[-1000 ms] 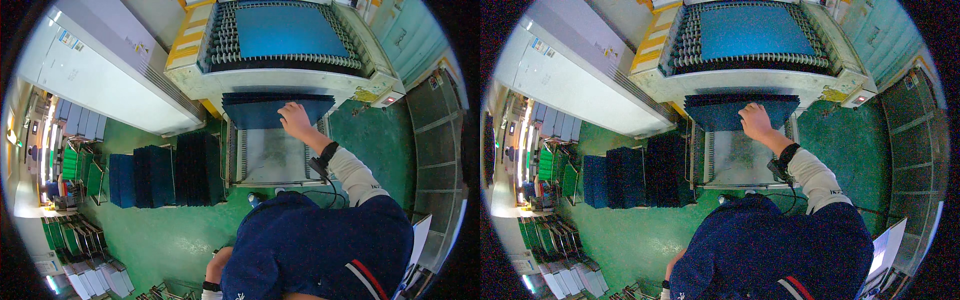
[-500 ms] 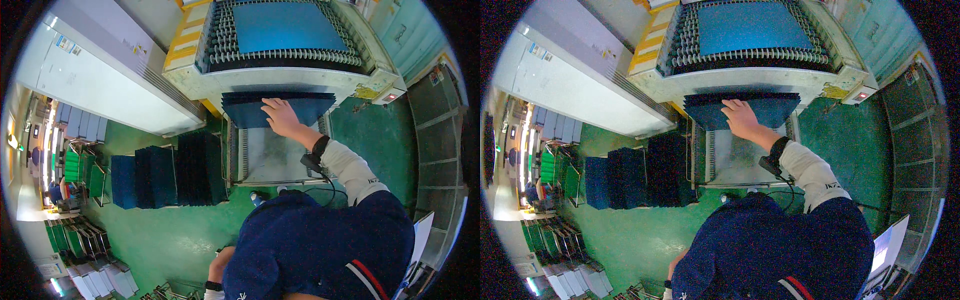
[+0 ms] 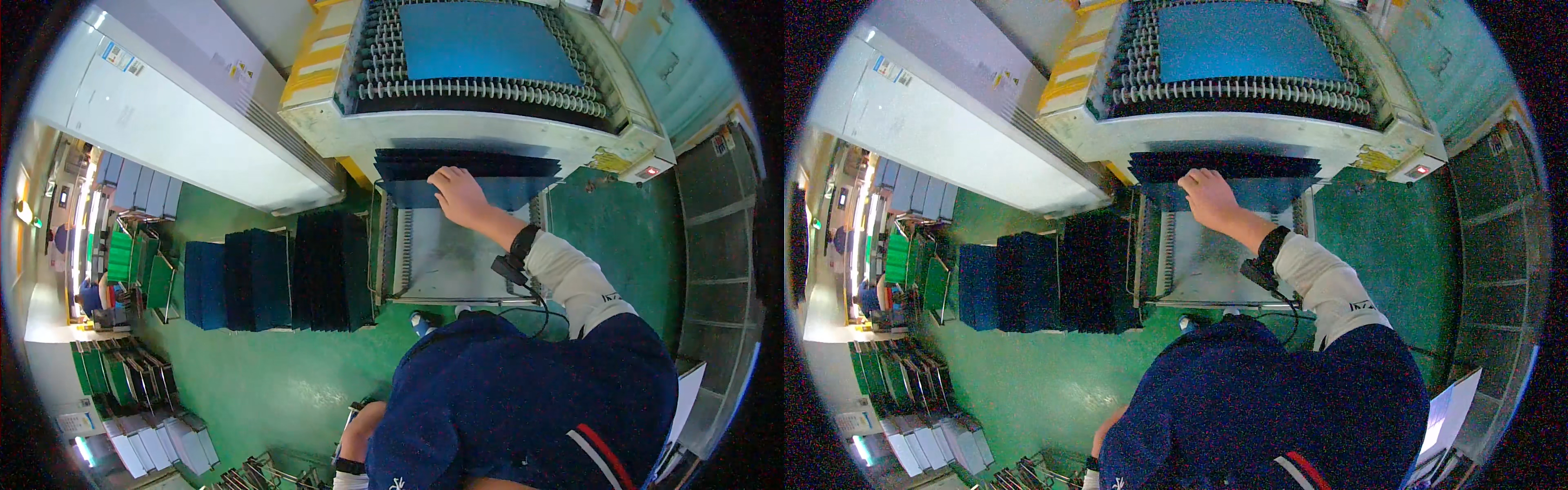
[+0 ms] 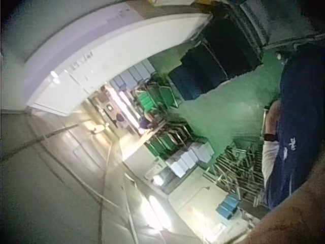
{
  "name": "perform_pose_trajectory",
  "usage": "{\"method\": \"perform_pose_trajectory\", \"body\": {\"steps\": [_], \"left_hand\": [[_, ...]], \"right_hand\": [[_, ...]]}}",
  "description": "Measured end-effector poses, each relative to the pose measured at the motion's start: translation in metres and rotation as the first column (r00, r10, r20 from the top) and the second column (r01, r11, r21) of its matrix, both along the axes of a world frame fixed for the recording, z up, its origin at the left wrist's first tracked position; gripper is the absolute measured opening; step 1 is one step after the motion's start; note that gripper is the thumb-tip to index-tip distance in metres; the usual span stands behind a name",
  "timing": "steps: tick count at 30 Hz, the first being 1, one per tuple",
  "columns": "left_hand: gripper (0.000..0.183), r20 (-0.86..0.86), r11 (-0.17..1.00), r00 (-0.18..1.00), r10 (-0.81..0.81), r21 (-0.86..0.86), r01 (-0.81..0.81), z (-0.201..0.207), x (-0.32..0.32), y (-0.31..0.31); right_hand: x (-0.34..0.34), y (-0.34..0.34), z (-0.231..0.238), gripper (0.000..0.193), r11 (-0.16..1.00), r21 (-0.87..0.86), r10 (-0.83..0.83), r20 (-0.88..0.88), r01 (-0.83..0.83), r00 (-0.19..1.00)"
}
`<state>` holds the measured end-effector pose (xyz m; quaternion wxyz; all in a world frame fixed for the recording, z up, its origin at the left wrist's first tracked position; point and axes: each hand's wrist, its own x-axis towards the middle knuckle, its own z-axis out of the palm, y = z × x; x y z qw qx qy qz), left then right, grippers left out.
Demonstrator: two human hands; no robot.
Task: Organizing and stacking metal or plastic sheets into racks in a fabrication area.
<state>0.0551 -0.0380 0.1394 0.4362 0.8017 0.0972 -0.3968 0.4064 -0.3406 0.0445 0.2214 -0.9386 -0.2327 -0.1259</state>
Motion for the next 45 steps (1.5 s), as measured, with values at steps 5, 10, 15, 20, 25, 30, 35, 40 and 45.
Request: {"method": "perform_pose_trajectory", "body": {"steps": [5,10,15,20,25,30,35,40,45], "left_hand": [[0.028,0.085,0.992,0.993,0.083,-0.106,-0.073,0.001,0.0,-0.004],[0.027,0.029,0.981,0.984,0.173,-0.097,-0.17,0.002,-0.002,-0.006],[0.04,-0.515,0.96,0.816,0.262,0.053,-0.274,0.026,0.034,-0.025],[0.038,-0.23,0.956,0.941,0.247,-0.1,-0.275,0.012,0.013,-0.019],[0.035,-0.18,0.961,0.959,0.218,-0.133,-0.243,-0.002,0.01,-0.02],[0.033,-0.174,0.967,0.969,0.176,-0.155,-0.203,-0.014,0.013,-0.022],[0.031,-0.17,0.97,0.975,0.14,-0.174,-0.17,-0.021,0.015,-0.023],[0.03,-0.169,0.962,0.978,0.126,-0.22,-0.162,-0.034,0.004,-0.016],[0.028,-0.141,0.928,0.987,0.074,-0.352,-0.12,-0.082,-0.031,-0.003]], "right_hand": [[0.011,-0.003,-0.01,0.019,0.993,0.089,-0.074,-0.084,0.082,0.994],[0.021,-0.028,-0.023,0.012,0.956,-0.251,-0.222,-0.278,0.152,0.935],[0.026,-0.055,-0.042,0.012,0.949,-0.246,-0.254,-0.232,0.197,0.939],[0.026,-0.056,-0.04,0.013,0.968,-0.172,-0.217,-0.208,0.183,0.954],[0.023,-0.055,-0.032,0.014,0.963,-0.198,-0.22,-0.2,0.18,0.955],[0.025,-0.057,-0.034,0.014,0.951,-0.229,-0.26,-0.223,0.209,0.94],[0.028,-0.057,-0.03,0.014,0.959,-0.202,-0.239,-0.212,0.196,0.948],[0.034,-0.052,-0.03,0.015,0.955,-0.229,-0.244,-0.248,0.188,0.938],[0.032,-0.052,-0.021,0.015,0.954,-0.236,-0.239,-0.218,0.187,0.946]]}}
